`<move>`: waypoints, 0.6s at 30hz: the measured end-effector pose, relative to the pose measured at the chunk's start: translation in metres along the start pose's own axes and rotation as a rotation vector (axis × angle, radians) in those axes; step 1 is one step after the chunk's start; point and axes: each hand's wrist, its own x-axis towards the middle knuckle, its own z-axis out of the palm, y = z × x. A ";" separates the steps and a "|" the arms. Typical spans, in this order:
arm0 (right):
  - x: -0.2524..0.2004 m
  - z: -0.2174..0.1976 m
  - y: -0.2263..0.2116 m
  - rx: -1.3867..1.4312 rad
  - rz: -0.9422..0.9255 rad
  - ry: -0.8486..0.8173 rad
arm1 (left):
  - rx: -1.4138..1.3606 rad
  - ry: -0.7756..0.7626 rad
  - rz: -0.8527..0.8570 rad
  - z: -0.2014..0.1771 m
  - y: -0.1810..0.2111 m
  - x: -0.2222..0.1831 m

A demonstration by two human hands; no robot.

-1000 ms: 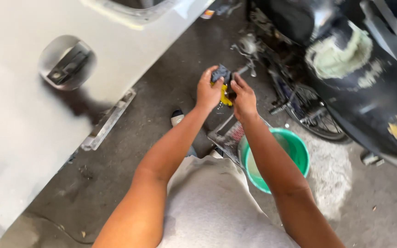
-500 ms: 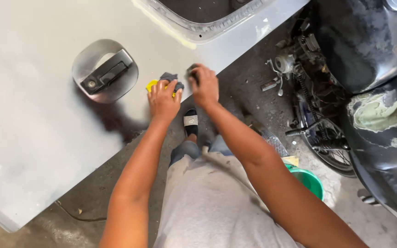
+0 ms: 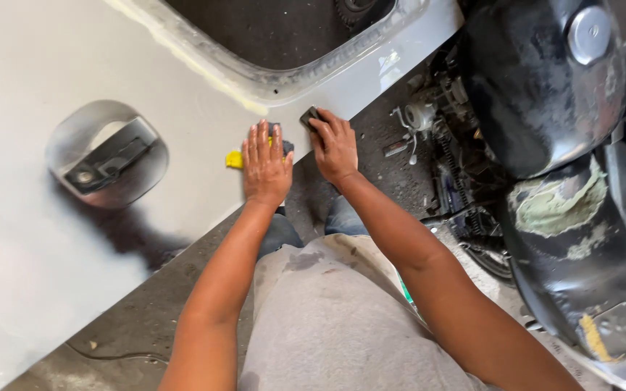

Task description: The person scrubs the surface of a white car door with a yellow sponge and a dark scrubbing pad. They repeatedly dip the sponge into a green bucket of water to rinse it and continue scrubbing different areas of the door, including around the handle and edges.

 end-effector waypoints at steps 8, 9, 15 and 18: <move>0.062 -0.051 0.148 -0.035 -0.013 -0.026 | -0.022 -0.159 0.029 0.065 0.133 0.146; 0.066 -0.056 0.166 -0.060 0.029 -0.018 | -0.023 -0.219 0.088 0.075 0.148 0.159; 0.120 -0.076 0.239 -0.047 0.127 0.070 | 0.041 -0.245 0.123 0.096 0.175 0.192; 0.121 -0.069 0.220 -0.134 0.149 0.107 | -0.152 -0.157 -0.108 0.055 0.126 0.148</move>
